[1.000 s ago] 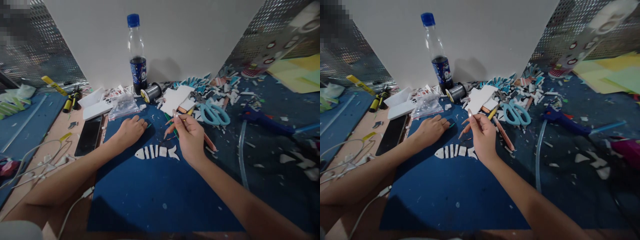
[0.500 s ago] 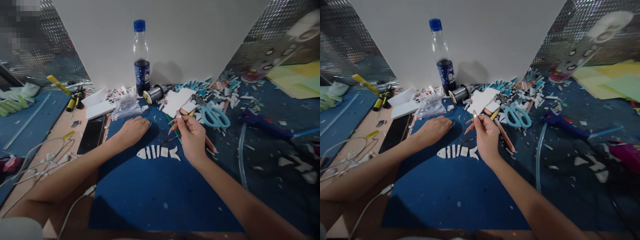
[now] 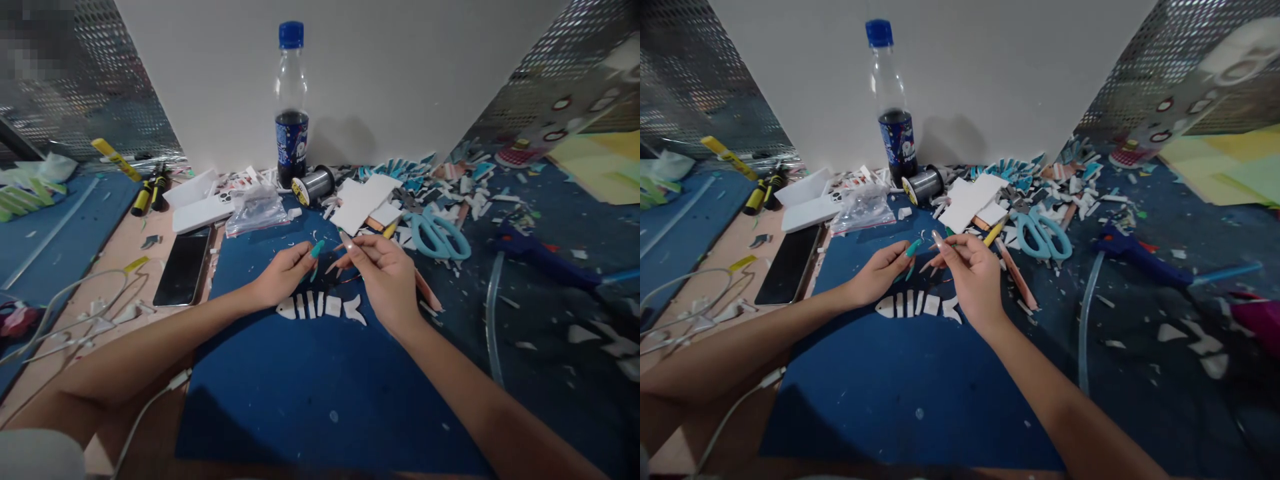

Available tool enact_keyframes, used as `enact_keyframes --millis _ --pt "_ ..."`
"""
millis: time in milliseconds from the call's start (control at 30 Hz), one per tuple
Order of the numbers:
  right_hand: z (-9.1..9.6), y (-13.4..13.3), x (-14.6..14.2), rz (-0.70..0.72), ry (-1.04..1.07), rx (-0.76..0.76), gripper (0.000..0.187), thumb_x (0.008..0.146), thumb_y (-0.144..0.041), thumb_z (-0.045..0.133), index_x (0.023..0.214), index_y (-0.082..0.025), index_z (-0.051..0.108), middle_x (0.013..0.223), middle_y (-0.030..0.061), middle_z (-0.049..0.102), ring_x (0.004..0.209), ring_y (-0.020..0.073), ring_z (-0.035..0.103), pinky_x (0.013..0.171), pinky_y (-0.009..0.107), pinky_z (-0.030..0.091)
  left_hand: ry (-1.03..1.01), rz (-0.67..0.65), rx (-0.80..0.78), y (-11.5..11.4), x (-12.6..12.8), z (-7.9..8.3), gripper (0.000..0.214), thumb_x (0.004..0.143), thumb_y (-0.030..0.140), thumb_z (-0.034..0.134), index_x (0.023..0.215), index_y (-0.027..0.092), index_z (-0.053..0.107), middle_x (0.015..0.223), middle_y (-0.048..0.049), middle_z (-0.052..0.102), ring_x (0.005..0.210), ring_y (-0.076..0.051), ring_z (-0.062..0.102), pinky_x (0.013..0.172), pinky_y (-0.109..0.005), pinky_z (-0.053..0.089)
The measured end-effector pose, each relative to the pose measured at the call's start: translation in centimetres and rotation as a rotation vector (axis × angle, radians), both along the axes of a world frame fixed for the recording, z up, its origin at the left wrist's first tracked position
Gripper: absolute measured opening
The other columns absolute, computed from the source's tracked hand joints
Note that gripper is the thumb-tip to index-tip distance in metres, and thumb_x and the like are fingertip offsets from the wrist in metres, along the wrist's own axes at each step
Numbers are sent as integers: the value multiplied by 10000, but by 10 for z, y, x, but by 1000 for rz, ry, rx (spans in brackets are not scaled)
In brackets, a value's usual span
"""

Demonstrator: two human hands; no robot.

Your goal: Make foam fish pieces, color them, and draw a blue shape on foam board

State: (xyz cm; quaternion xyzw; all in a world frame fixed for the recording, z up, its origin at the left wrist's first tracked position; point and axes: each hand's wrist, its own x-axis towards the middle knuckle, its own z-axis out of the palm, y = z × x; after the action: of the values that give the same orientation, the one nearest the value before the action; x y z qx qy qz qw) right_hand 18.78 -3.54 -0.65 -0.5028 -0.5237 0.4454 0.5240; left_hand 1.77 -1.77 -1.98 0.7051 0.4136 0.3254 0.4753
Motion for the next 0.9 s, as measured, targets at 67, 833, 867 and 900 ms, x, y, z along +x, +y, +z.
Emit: enact_keyframes --millis 67,833,867,900 --pt "-1 1 -1 17 47 -29 126 811 -312 615 844 -196 576 591 -19 630 565 127 607 619 278 523 -24 24 -9 2 -1 -4 309 935 331 327 684 172 410 608 39 377 552 -87 354 539 -225 313" --pt "3 7 3 71 90 -61 172 804 -350 624 796 -183 586 595 3 646 533 129 606 540 273 528 -113 201 -6 6 -3 -4 280 926 298 341 683 177 410 588 40 382 530 -86 359 521 -229 302" --pt "4 5 2 99 64 -59 179 808 -350 620 775 -175 596 594 9 647 514 124 595 515 265 518 -140 195 -34 6 -2 -5 286 927 306 331 679 180 399 571 46 364 507 -83 347 501 -225 301" --pt "5 3 1 126 38 -56 186 812 -347 616 758 -170 605 593 14 648 498 120 587 499 260 510 -164 188 -60 5 -1 -5 291 927 315 327 675 184 388 556 51 346 487 -81 335 483 -222 298"
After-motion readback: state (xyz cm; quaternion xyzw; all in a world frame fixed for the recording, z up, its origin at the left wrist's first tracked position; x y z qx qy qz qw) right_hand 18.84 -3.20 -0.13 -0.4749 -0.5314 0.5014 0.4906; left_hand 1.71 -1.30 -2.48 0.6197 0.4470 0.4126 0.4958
